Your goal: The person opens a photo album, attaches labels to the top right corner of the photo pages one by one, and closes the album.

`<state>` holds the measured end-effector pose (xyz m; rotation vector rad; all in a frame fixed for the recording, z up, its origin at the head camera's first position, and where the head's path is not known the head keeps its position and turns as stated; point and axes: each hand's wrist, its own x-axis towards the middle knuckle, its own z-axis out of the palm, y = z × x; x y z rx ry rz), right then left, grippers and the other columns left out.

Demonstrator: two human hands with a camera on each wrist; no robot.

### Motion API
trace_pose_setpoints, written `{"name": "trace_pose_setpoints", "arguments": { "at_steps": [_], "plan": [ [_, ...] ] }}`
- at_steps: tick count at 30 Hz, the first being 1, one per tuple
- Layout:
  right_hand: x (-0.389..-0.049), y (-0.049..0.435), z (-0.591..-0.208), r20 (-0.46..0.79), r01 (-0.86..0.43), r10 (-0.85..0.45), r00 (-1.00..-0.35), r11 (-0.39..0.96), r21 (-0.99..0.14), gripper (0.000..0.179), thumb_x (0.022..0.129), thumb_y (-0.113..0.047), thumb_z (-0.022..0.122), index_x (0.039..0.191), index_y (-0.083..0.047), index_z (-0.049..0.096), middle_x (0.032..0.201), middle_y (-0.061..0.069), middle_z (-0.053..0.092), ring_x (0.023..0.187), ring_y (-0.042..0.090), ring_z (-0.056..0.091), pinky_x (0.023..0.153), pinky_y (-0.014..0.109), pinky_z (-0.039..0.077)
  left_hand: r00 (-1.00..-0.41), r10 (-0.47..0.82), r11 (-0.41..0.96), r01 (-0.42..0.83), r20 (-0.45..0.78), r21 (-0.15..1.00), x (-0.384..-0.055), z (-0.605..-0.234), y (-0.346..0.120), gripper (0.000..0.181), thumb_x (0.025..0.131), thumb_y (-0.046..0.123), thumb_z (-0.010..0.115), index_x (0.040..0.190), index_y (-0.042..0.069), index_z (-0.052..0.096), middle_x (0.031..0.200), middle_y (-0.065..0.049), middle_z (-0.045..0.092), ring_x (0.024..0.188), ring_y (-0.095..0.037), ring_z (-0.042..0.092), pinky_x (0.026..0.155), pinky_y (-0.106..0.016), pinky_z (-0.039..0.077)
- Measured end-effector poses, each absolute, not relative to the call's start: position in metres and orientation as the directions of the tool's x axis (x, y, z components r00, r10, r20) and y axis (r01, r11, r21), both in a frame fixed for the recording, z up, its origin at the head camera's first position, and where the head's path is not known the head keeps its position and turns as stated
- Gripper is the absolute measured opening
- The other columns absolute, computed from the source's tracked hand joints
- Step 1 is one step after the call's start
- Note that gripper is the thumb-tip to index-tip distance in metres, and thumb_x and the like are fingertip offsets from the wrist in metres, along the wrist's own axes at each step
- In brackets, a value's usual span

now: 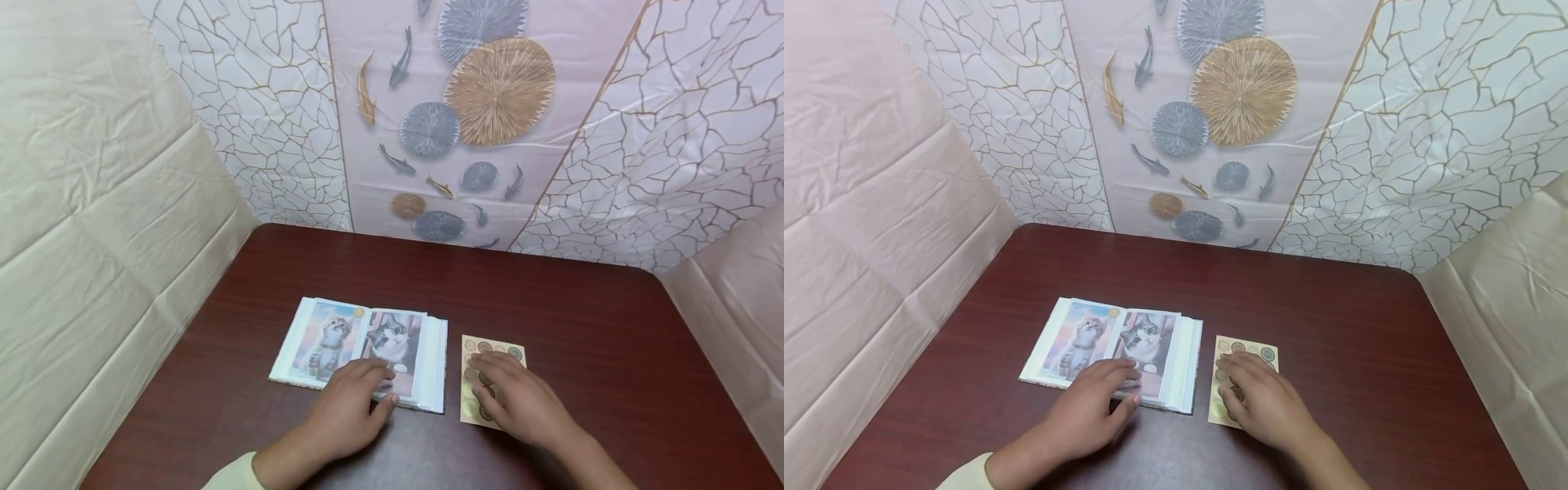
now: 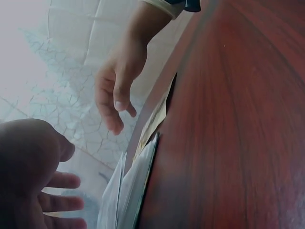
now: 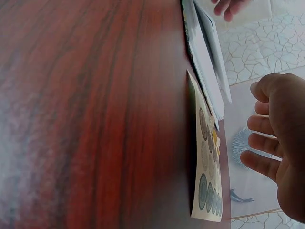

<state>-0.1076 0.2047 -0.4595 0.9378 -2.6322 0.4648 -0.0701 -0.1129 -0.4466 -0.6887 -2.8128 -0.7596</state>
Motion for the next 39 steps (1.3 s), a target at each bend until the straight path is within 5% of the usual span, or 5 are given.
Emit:
{"name": "trace_pose_setpoints", "arguments": {
  "at_steps": [9,28,39],
  "plan": [
    [-0.104,0.211,-0.464,0.403,-0.665,-0.561,-0.723,0.724,-0.184,0.042,0.084,-0.019,0.080,0.124,-0.007,0.071,0.127,0.006,0.068,0.121,0.026,0.062,0.096,0.048,0.053,-0.867,0.438,0.710,0.496,0.239,0.500,-0.063,-0.440,-0.099,0.027,0.099,0.030,0.067,0.120,0.013,0.069,0.127,0.000,0.066,0.124,-0.021,0.058,0.107,-0.044,0.045],
    [-0.094,0.226,-0.478,0.333,-0.677,-0.605,-0.723,0.717,-0.167,0.064,0.069,-0.038,0.091,0.123,-0.010,0.073,0.132,0.006,0.066,0.124,0.029,0.060,0.102,0.049,0.048,-0.848,0.510,0.611,0.477,0.147,0.632,-0.057,-0.444,-0.070,0.022,0.102,0.031,0.063,0.120,0.018,0.068,0.117,0.010,0.065,0.113,-0.009,0.060,0.095,-0.031,0.051],
    [-0.094,0.228,-0.482,0.317,-0.680,-0.617,-0.721,0.717,-0.152,0.060,0.071,-0.037,0.090,0.122,-0.011,0.072,0.132,0.006,0.066,0.122,0.027,0.061,0.101,0.049,0.049,-0.826,0.556,0.527,0.433,0.089,0.732,-0.054,-0.443,-0.059,0.024,0.104,0.031,0.060,0.120,0.015,0.068,0.112,0.009,0.065,0.102,-0.002,0.061,0.086,-0.025,0.051]
  ]
}}
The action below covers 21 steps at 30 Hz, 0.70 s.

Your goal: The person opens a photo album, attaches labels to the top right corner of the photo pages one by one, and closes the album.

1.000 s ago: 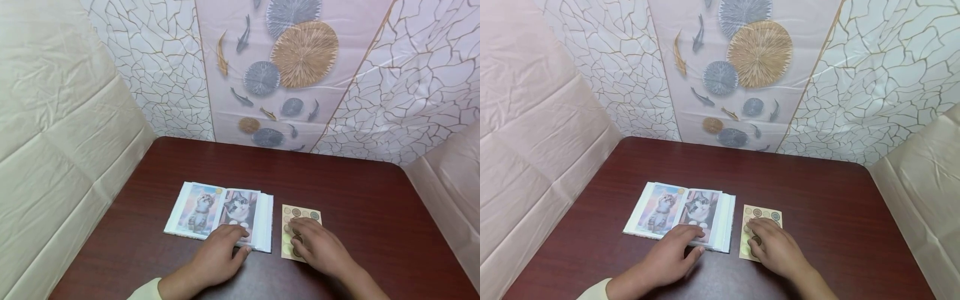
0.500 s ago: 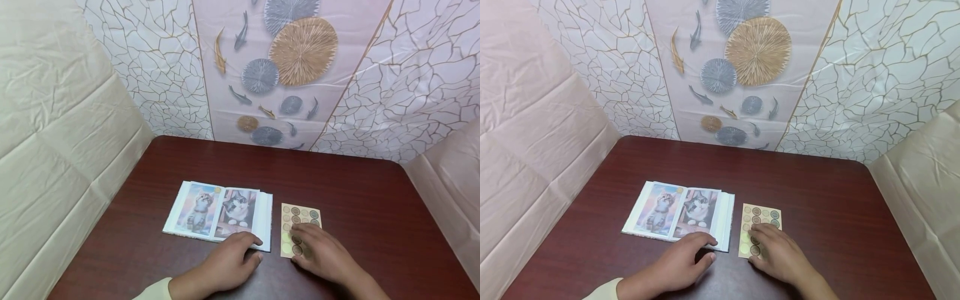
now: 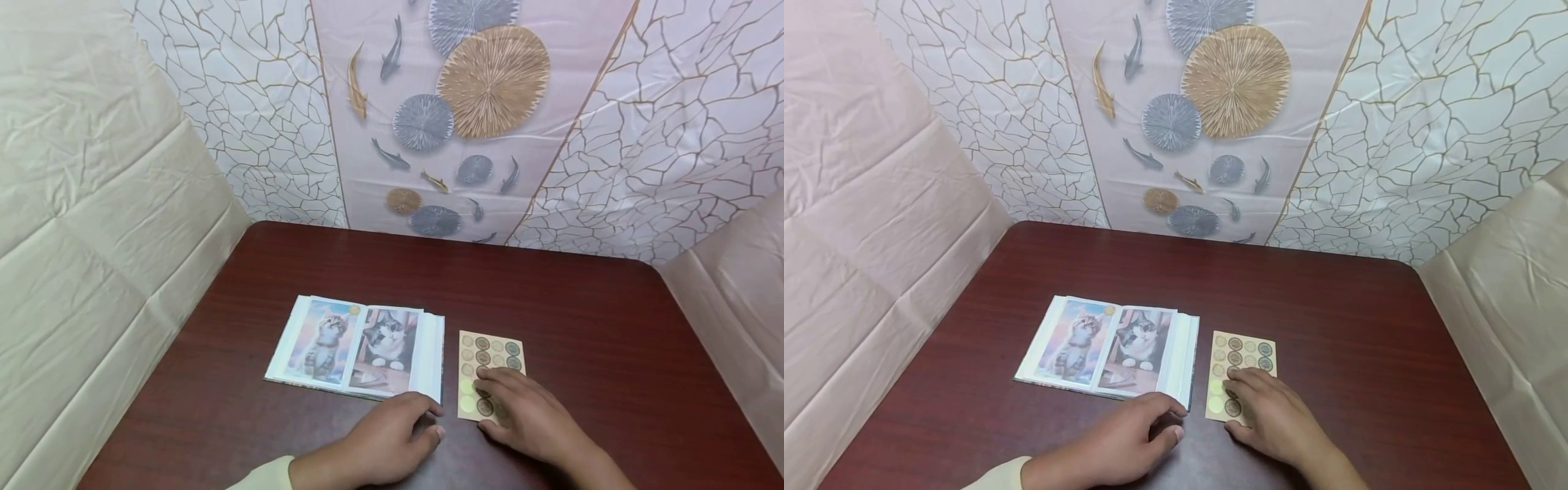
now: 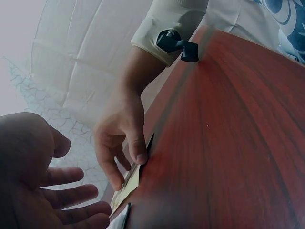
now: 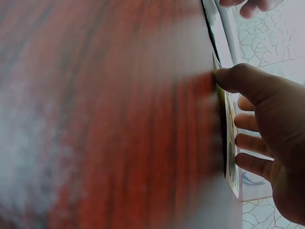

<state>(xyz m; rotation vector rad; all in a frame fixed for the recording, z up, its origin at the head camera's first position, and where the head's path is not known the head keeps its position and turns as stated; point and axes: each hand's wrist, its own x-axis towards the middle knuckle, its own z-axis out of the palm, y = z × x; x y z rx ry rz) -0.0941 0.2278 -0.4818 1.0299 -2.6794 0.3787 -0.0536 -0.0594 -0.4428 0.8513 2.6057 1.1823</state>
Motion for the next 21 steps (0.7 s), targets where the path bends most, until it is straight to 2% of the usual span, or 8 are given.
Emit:
{"name": "trace_pose_setpoints", "arguments": {
  "at_steps": [6,11,16,18,21],
  "plan": [
    [-0.093,0.228,-0.484,0.338,-0.684,-0.614,-0.713,0.715,-0.145,0.057,0.072,-0.035,0.090,0.120,-0.010,0.072,0.126,0.007,0.069,0.117,0.027,0.065,0.097,0.048,0.052,-0.839,0.543,0.459,0.282,-0.016,0.842,-0.055,-0.447,-0.050,0.022,0.102,0.028,0.062,0.117,0.014,0.069,0.101,0.016,0.064,0.091,0.005,0.060,0.081,-0.022,0.052],
    [-0.094,0.227,-0.483,0.360,-0.692,-0.611,-0.705,0.705,-0.157,0.048,0.074,-0.031,0.088,0.115,-0.009,0.074,0.122,0.008,0.071,0.113,0.028,0.067,0.095,0.048,0.054,-0.866,0.493,0.370,0.120,-0.085,0.921,-0.057,-0.452,-0.043,0.021,0.102,0.024,0.062,0.117,0.011,0.069,0.098,0.015,0.066,0.090,0.002,0.061,0.081,-0.024,0.052],
    [-0.094,0.226,-0.480,0.374,-0.685,-0.593,-0.713,0.703,-0.190,0.039,0.076,-0.024,0.085,0.111,-0.009,0.076,0.119,0.008,0.073,0.110,0.025,0.069,0.090,0.045,0.057,-0.885,0.423,0.153,-0.142,-0.194,0.978,-0.058,-0.457,-0.033,0.026,0.102,0.017,0.058,0.124,0.002,0.062,0.106,-0.001,0.069,0.091,-0.014,0.066,0.079,-0.031,0.056],
    [-0.093,0.226,-0.478,0.370,-0.675,-0.583,-0.723,0.711,-0.197,0.036,0.077,-0.022,0.084,0.110,-0.010,0.076,0.117,0.006,0.073,0.108,0.022,0.069,0.088,0.044,0.057,-0.879,0.405,0.034,-0.262,-0.253,0.964,-0.059,-0.458,-0.028,0.028,0.103,0.013,0.055,0.125,-0.003,0.058,0.109,-0.008,0.068,0.091,-0.022,0.068,0.078,-0.035,0.059],
    [-0.091,0.226,-0.477,0.362,-0.658,-0.568,-0.739,0.725,-0.204,0.034,0.078,-0.021,0.083,0.110,-0.013,0.077,0.115,0.002,0.073,0.106,0.018,0.069,0.085,0.041,0.058,-0.867,0.381,-0.090,-0.380,-0.321,0.921,-0.060,-0.459,-0.019,0.030,0.104,0.011,0.052,0.128,-0.007,0.054,0.113,-0.013,0.067,0.094,-0.027,0.069,0.078,-0.040,0.061]
  ]
}}
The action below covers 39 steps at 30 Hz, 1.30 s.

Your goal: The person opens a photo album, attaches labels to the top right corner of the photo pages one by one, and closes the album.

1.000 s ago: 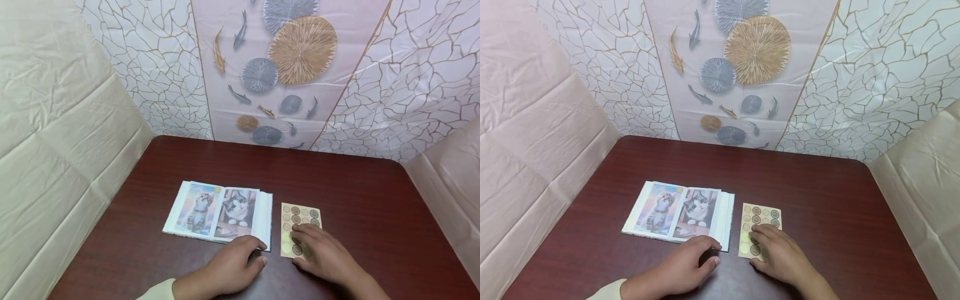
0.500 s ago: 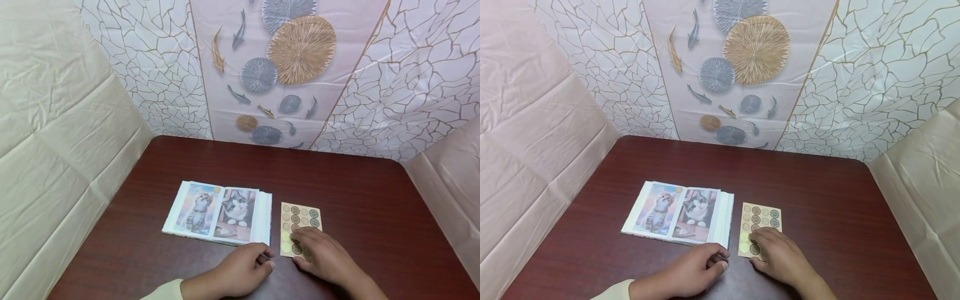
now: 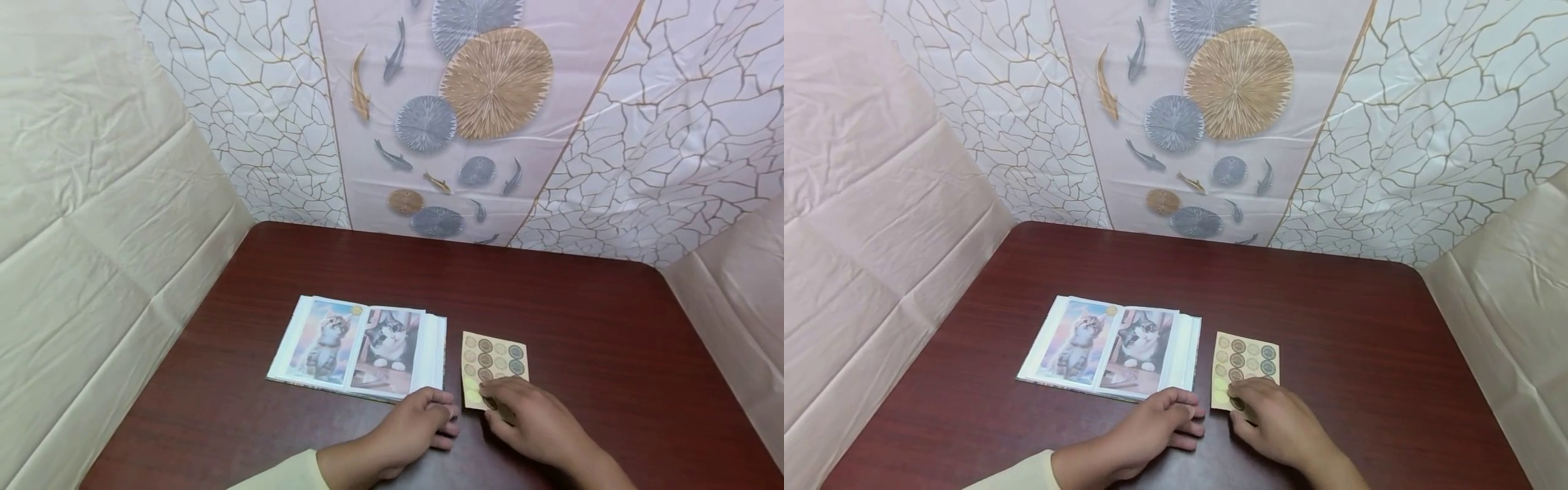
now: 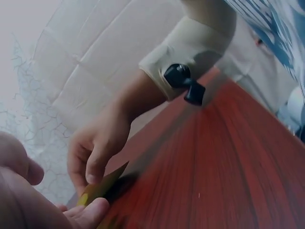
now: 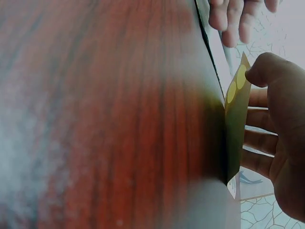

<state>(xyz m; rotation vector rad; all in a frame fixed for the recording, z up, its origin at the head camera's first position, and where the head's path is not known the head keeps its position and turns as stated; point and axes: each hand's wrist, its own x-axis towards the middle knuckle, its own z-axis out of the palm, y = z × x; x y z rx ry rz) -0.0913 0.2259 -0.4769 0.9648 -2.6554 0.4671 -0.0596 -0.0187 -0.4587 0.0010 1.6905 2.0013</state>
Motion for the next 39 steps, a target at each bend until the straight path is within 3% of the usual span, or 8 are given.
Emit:
{"name": "trace_pose_setpoints", "arguments": {
  "at_steps": [11,18,25,31,39],
  "plan": [
    [-0.084,0.229,-0.476,0.392,-0.655,-0.548,-0.739,0.721,-0.226,0.033,0.077,-0.019,0.083,0.110,-0.018,0.077,0.111,-0.007,0.073,0.101,0.010,0.069,0.080,0.037,0.059,-0.847,0.343,-0.309,-0.510,-0.406,0.803,-0.073,-0.467,0.008,0.036,0.104,0.009,0.045,0.132,-0.015,0.044,0.124,-0.028,0.062,0.111,-0.043,0.065,0.090,-0.054,0.056],
    [-0.081,0.229,-0.474,0.450,-0.718,-0.586,-0.674,0.664,-0.210,0.036,0.074,-0.018,0.083,0.109,-0.018,0.078,0.108,-0.011,0.072,0.099,0.008,0.069,0.080,0.032,0.056,-0.842,0.338,-0.341,-0.525,-0.419,0.780,-0.079,-0.469,0.016,0.035,0.099,0.002,0.045,0.129,-0.015,0.047,0.118,-0.023,0.066,0.116,-0.040,0.064,0.091,-0.050,0.056],
    [-0.077,0.228,-0.471,0.482,-0.769,-0.624,-0.615,0.611,-0.190,0.028,0.084,-0.026,0.076,0.112,-0.018,0.076,0.109,-0.011,0.072,0.098,0.009,0.069,0.080,0.033,0.056,-0.849,0.336,-0.344,-0.514,-0.408,0.786,-0.080,-0.474,0.022,0.028,0.102,0.000,0.045,0.125,-0.014,0.053,0.108,-0.020,0.069,0.107,-0.034,0.069,0.089,-0.049,0.057],
    [-0.075,0.227,-0.471,0.488,-0.789,-0.642,-0.591,0.586,-0.185,0.024,0.087,-0.029,0.075,0.109,-0.020,0.075,0.110,-0.012,0.071,0.098,0.010,0.069,0.081,0.032,0.056,-0.863,0.304,-0.377,-0.499,-0.404,0.781,-0.080,-0.476,0.026,0.032,0.095,-0.010,0.048,0.127,-0.014,0.049,0.109,-0.020,0.066,0.103,-0.033,0.070,0.086,-0.046,0.059],
    [-0.073,0.227,-0.471,0.508,-0.795,-0.634,-0.583,0.575,-0.195,0.030,0.079,-0.022,0.081,0.109,-0.021,0.075,0.107,-0.013,0.070,0.096,0.009,0.068,0.082,0.031,0.055,-0.879,0.271,-0.340,-0.469,-0.392,0.815,-0.079,-0.476,0.028,0.043,0.088,-0.020,0.047,0.130,-0.011,0.050,0.104,-0.018,0.069,0.099,-0.033,0.071,0.081,-0.042,0.061]
  ]
}}
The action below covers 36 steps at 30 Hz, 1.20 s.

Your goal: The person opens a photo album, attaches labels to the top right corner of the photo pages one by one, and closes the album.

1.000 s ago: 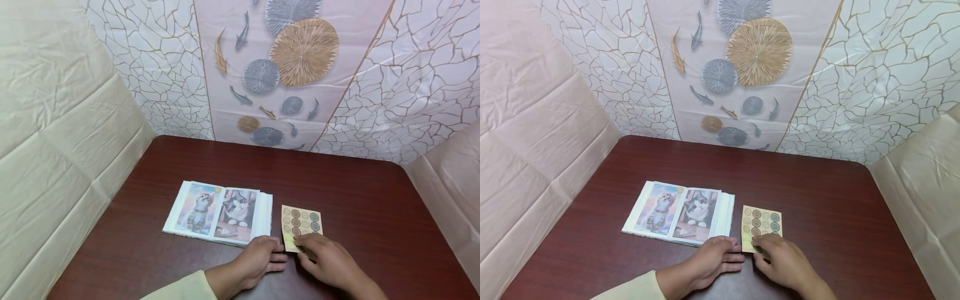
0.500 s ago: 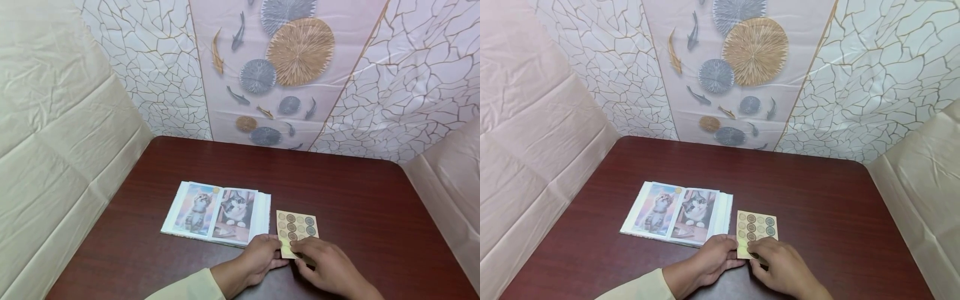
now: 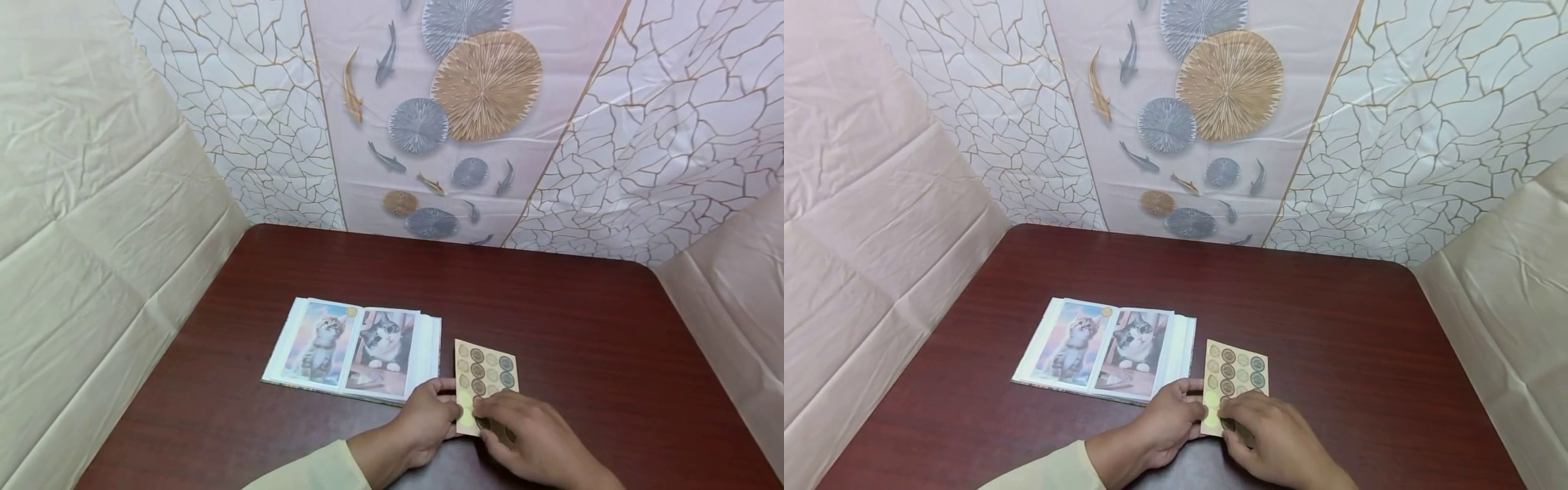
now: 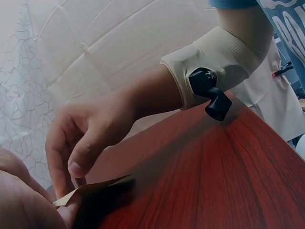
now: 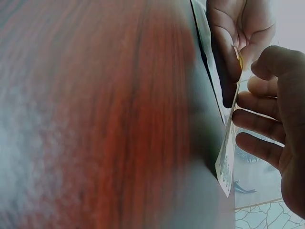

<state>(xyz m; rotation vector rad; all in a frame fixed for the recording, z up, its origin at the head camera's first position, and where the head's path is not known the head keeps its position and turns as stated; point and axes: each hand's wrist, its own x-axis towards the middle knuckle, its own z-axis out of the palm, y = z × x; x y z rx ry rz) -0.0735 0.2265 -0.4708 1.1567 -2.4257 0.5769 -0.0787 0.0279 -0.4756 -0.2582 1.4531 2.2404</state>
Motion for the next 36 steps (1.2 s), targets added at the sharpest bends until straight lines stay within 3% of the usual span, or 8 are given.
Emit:
{"name": "trace_pose_setpoints", "arguments": {
  "at_steps": [14,22,36],
  "plan": [
    [-0.078,0.214,-0.467,0.512,-0.575,-0.394,-0.764,0.775,-0.261,0.030,0.076,-0.015,0.086,0.104,-0.019,0.076,0.103,-0.007,0.072,0.086,0.008,0.065,0.063,0.034,0.056,-0.898,0.278,-0.282,-0.415,-0.340,0.865,-0.071,-0.474,0.034,0.051,0.084,-0.019,0.049,0.131,-0.001,0.056,0.099,-0.012,0.073,0.087,-0.024,0.072,0.070,-0.034,0.061],
    [-0.081,0.209,-0.466,0.523,-0.497,-0.293,-0.800,0.812,-0.306,0.025,0.075,-0.017,0.089,0.096,-0.017,0.076,0.095,-0.006,0.072,0.077,0.008,0.065,0.059,0.033,0.055,-0.910,0.285,-0.263,-0.377,-0.302,0.888,-0.068,-0.471,0.037,0.052,0.082,-0.018,0.052,0.130,0.002,0.057,0.095,-0.008,0.073,0.072,-0.013,0.065,0.057,-0.019,0.049],
    [-0.083,0.206,-0.462,0.523,-0.448,-0.237,-0.819,0.833,-0.325,0.018,0.077,-0.015,0.087,0.091,-0.014,0.076,0.088,-0.003,0.073,0.071,0.010,0.067,0.057,0.034,0.055,-0.907,0.310,-0.263,-0.371,-0.286,0.891,-0.068,-0.472,0.038,0.052,0.084,-0.020,0.051,0.130,0.004,0.058,0.094,-0.009,0.074,0.066,-0.010,0.061,0.055,-0.018,0.046]
  ]
}}
